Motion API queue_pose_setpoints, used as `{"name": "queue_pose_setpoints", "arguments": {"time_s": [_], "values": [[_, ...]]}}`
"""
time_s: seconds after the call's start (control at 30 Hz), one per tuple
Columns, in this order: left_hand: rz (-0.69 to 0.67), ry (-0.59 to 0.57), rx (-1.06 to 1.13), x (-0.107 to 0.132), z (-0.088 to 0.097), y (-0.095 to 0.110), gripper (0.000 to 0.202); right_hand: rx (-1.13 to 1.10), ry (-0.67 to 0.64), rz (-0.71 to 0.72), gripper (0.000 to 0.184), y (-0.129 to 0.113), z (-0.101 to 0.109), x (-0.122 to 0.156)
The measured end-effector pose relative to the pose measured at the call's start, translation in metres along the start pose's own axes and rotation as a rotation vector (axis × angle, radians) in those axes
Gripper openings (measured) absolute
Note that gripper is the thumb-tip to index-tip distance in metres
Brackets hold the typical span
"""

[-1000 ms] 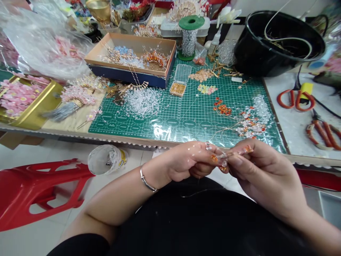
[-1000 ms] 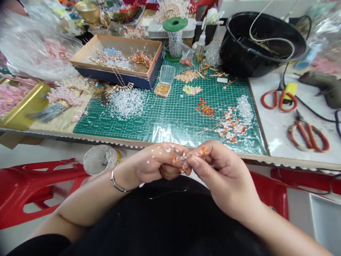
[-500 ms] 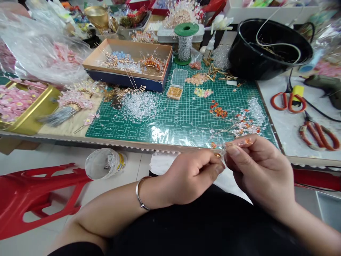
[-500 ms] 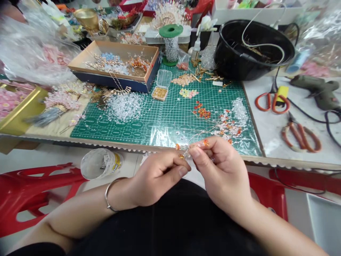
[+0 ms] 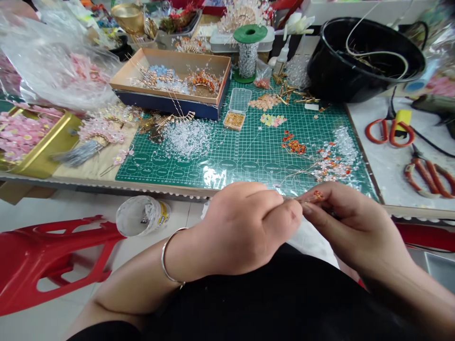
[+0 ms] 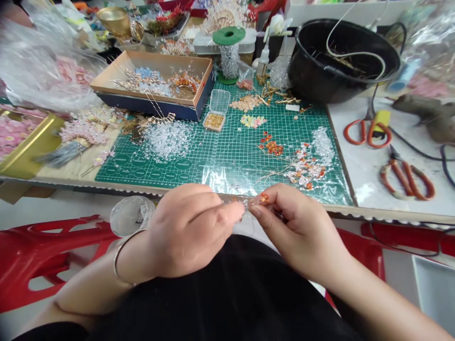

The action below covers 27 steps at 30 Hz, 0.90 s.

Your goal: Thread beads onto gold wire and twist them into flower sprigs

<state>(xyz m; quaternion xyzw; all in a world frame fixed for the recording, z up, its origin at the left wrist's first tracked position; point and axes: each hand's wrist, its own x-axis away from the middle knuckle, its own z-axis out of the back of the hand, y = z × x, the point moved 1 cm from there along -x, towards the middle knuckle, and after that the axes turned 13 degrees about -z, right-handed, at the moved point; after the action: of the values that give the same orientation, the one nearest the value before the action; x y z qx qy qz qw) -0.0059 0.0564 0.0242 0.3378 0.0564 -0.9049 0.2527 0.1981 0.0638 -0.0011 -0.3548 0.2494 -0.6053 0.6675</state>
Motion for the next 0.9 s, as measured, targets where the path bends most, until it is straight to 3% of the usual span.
{"name": "queue_pose_setpoints", "arguments": {"time_s": [0.23,0.43,0.53,0.63,0.77,0.9], "values": [[-0.018,-0.119,0.080,-0.007,-0.002,-0.013,0.022,-0.108,-0.320,-0.065,0.027,0.006,0.004,0.004],[0.140,-0.108,0.260,-0.002,-0.011,-0.010,0.018,-0.154,-0.436,-0.028,0.024,0.013,0.008,0.007],[0.228,-0.114,0.381,-0.002,-0.010,-0.010,0.015,-0.134,-0.412,0.042,0.022,0.008,0.011,0.006],[0.385,-0.283,0.649,-0.007,-0.009,-0.022,0.017,-0.055,-0.350,0.167,0.019,0.000,0.013,0.005],[0.552,-0.579,1.251,-0.010,-0.019,-0.045,0.015,0.023,-0.298,0.326,0.014,-0.009,0.015,0.005],[0.653,-0.630,1.769,0.000,-0.046,-0.052,0.011,-0.014,-0.274,0.401,0.010,-0.011,0.015,0.005]]}}
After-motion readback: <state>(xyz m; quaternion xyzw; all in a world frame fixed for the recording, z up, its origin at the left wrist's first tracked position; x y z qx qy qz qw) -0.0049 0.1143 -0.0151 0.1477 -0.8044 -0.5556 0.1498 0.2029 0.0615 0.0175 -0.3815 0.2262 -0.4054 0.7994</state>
